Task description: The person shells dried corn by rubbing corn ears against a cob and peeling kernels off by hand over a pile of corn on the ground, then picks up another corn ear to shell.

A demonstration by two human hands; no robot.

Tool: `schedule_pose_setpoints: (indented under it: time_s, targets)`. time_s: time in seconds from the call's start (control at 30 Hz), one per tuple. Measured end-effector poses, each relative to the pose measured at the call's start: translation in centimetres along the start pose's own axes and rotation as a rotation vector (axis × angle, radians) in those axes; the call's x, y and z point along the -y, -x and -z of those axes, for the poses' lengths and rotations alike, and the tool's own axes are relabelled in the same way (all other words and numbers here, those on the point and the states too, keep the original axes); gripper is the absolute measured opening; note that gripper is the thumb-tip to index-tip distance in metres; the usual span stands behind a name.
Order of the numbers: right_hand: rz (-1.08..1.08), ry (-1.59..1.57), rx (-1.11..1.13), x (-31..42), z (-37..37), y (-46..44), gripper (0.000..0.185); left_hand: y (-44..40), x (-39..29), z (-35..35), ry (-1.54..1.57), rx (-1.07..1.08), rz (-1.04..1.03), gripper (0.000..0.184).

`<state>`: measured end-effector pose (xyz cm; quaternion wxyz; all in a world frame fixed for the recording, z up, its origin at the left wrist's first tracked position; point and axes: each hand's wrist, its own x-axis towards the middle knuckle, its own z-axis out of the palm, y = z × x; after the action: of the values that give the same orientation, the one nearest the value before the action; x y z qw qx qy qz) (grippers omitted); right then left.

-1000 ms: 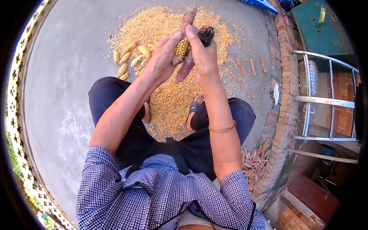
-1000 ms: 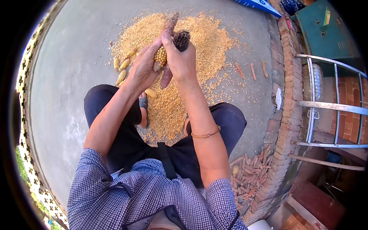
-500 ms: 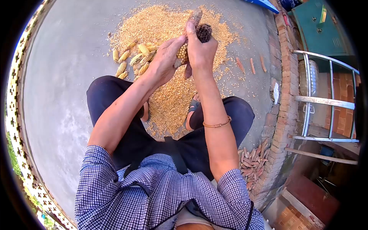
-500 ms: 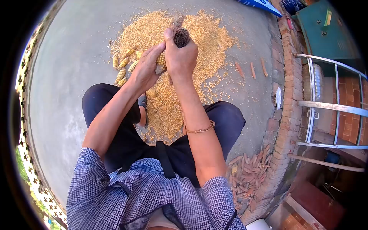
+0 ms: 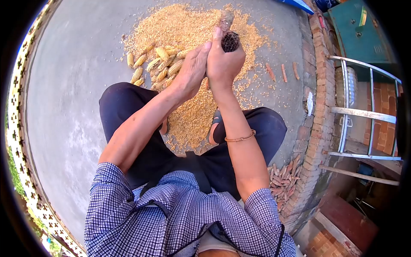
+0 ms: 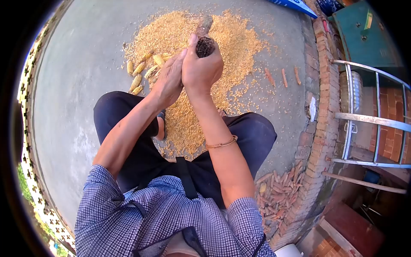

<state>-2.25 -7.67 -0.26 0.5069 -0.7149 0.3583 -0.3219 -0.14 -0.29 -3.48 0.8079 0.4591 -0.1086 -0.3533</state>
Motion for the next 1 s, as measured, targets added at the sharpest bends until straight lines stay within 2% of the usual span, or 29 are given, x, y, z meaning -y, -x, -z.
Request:
schedule_pose_setpoints:
  time_s: [0.1, 0.13, 0.17, 0.23, 0.27, 0.37, 0.4, 0.43, 0.47, 0.5, 0.53, 0.73, 0.83, 0.9, 1.0]
  targets:
    - [0.041, -0.005, 0.014, -1.1, -0.6, -0.7, 0.034, -0.5, -0.5, 0.7, 0.064, 0.035, 0.053, 0.037]
    - [0.004, -0.063, 0.096, -1.1, -0.2, -1.0, 0.035, -0.5, -1.0, 0.7, 0.09, 0.049, 0.06, 0.037]
    - [-0.027, -0.125, 0.18, -0.8, 0.3, -1.5, 0.036, -0.6, -1.4, 0.4, 0.132, -0.042, 0.057, 0.036]
    - [-0.113, -0.315, 0.323, -0.3, 1.2, -2.1, 0.041, -1.1, -2.1, 1.4, 0.181, 0.021, 0.068, 0.034]
    - [-0.135, -0.351, 0.355, 0.0, 1.7, -1.9, 0.041, -1.1, -2.3, 1.7, 0.207, 0.05, 0.08, 0.033]
    - [-0.137, -0.471, 0.436, 0.4, 2.0, -1.6, 0.043, -1.0, -2.7, -0.2, 0.21, -0.065, 0.027, 0.032]
    - [-0.098, -0.417, 0.41, 0.5, 1.7, -1.4, 0.044, -1.1, -2.6, -0.6, 0.208, -0.098, 0.0, 0.033]
    - [-0.061, -0.36, 0.383, 0.4, 1.4, -1.2, 0.044, -1.5, -2.0, 1.0, 0.028, 0.0, 0.002, 0.033]
    - [-0.03, -0.299, 0.356, 0.1, 1.1, -0.7, 0.045, -1.4, -1.1, 1.0, -0.04, -0.007, -0.008, 0.032]
    - [0.043, -0.102, 0.249, -0.4, 0.3, -0.7, 0.043, -1.2, -0.6, 0.4, -0.11, -0.012, -0.018, 0.031]
    - [0.035, -0.087, 0.21, -0.7, 0.1, -0.6, 0.042, -1.0, -0.3, 0.0, -0.182, -0.017, -0.032, 0.03]
    - [0.03, 0.11, -0.005, -0.6, 0.3, -0.4, 0.038, -0.3, -0.5, 0.4, -0.097, 0.008, 0.025, 0.033]
    - [0.069, 0.112, 0.048, 0.0, 0.3, -0.9, 0.039, -0.2, -0.5, 0.7, 0.039, 0.035, 0.045, 0.031]
    - [0.006, -0.127, 0.176, -0.2, 0.5, -1.7, 0.039, -0.5, -1.9, 0.9, 0.195, 0.116, 0.073, 0.026]
    - [-0.164, -0.404, 0.358, 0.0, 1.6, -2.8, 0.04, -0.1, -3.7, 0.1, 0.222, -0.08, 0.123, 0.024]
